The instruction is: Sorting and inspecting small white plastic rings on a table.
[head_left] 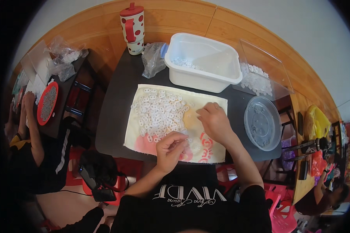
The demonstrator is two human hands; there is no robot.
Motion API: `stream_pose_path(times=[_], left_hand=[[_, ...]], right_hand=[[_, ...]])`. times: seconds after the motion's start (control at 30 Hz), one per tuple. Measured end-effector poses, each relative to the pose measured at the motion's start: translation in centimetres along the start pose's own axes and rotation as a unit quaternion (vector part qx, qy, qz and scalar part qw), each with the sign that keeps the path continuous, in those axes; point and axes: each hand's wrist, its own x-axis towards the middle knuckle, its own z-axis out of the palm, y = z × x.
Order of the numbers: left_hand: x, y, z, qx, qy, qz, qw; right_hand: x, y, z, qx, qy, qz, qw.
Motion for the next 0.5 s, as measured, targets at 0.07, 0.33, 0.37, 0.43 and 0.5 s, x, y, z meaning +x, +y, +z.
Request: stream_pose_path(times=[0.07,0.33,0.37,0.43,0.5], left_hand=[[0.0,-0.1,0.0,-0.018,-0.001,-0.013,1.0],[-0.3,-0.3,-0.3,-0.031,0.017,-0.004,0.999],[-0.3,-0.2,-0.2,-0.025,0.013,-0.001,1.0],[-0.2,0.0,-0.2,-0.023,0.009,-0.008,1.0],[-0.1,0.1,-0.2,-0.019,0.008,-0.012,1.0]], right_hand=[[1.0,-0.1,0.7,-0.003,-0.007,-0.013,1.0],[1.2,0.0,-0.4,0.026,-0.046,-0.059,0.997],[1.5,0.6,0.1,0.02,-0.034,-0.029,0.999],[2.0,1.8,1.0,0.011,-0.019,0.007,1.0],[3.0,2.2,2.0,0.029,0.014,0.024,0.999]])
